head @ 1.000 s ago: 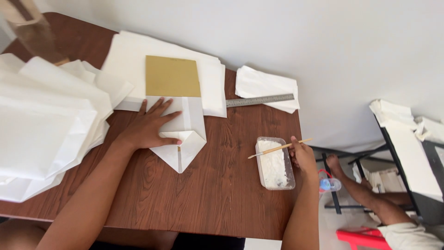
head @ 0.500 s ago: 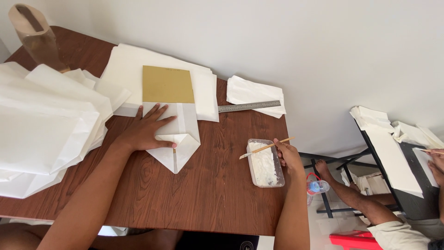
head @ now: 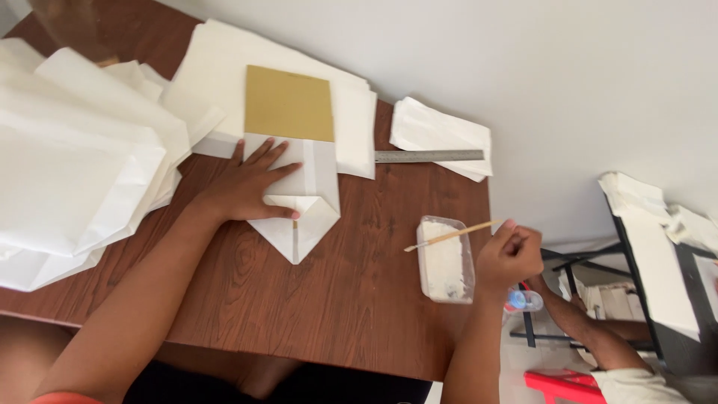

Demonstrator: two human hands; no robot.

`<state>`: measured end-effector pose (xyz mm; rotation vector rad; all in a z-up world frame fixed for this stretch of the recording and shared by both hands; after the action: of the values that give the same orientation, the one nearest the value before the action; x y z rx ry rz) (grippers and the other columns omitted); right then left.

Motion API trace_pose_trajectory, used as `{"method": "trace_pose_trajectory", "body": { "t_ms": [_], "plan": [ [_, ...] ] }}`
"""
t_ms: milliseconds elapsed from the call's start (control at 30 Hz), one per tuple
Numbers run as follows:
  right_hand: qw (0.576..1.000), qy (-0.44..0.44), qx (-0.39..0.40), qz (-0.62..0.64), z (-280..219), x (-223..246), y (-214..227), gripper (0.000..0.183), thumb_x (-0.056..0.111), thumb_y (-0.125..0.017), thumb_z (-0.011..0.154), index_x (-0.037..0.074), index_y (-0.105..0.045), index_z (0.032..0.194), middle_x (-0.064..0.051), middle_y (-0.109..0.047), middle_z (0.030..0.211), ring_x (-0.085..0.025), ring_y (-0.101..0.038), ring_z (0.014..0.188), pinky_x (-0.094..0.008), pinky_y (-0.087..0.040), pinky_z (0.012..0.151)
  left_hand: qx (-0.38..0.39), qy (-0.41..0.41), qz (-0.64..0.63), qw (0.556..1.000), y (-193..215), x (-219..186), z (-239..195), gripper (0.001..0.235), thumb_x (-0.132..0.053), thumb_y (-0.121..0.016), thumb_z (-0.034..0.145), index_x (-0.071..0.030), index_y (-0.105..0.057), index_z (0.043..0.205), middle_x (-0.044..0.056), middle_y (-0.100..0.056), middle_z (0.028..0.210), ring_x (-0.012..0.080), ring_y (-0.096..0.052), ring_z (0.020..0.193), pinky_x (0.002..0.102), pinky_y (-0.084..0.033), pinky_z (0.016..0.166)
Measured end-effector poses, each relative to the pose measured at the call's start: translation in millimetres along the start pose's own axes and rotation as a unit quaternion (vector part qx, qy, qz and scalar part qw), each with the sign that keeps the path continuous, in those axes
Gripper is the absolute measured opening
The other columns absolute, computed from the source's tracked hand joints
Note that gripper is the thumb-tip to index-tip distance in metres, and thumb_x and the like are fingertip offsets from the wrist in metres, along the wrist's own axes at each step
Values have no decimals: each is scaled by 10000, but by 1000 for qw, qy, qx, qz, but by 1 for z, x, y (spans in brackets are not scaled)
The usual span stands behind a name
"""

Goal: Folding and gluing paper sheets to assemble paper bags using a cardboard template.

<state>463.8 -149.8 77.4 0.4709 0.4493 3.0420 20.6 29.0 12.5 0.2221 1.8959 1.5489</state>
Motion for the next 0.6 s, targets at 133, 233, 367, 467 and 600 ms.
{"method": "trace_pose_trajectory", "body": {
  "t_ms": [133,233,367,467,600],
  "plan": [
    [965,183,119,142,-38,130,1,211,247,-763,916,213,-690,721,47,-471,519,-204,-490,459,-279,-423,614,4,-10,-23,1000,-5,-2,-10,985,-854,-625,753,-336,-421,1565,55,-186,1737,297,-113,1607,625,6,1264],
    [880,278,283,261,-50,219,-1,87,222,-787,861,169,-736,816,6,-592,665,-217,-601,561,-313,-513,569,-8,-23,-24,999,-2,0,-5,986,-854,-631,751,-322,-437,1558,68,-191,1733,310,-120,1602,628,13,1257],
    [757,362,456,297,-86,262,-16,66,167,-715,951,107,-728,976,-14,-560,814,-188,-642,651,-274,-521,466,-12,-37,-24,999,-5,0,-5,969,-838,-635,769,-279,-468,1542,94,-202,1726,336,-134,1594,645,6,1245],
    [753,380,470,258,-99,261,-32,76,180,-710,968,106,-719,963,-5,-558,835,-168,-636,659,-253,-500,459,-19,-44,-34,998,-6,-1,-6,956,-811,-653,781,-271,-465,1547,115,-212,1717,357,-136,1588,662,24,1230],
    [768,399,453,213,-100,270,-33,96,198,-718,985,148,-679,912,21,-511,859,-149,-543,631,-283,-404,432,-28,-92,-58,994,-19,5,-1,1040,-820,-570,814,-159,-334,1582,169,-44,1707,323,81,1570,629,140,1193]
  ]
}}
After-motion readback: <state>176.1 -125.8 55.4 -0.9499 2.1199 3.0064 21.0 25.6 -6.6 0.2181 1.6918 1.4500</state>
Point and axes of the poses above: each hand's wrist, its own z-axis towards the middle knuckle, its own y-axis out of the back of the hand, x = y × z, the point moved 4 cm from there along z, towards the middle knuckle
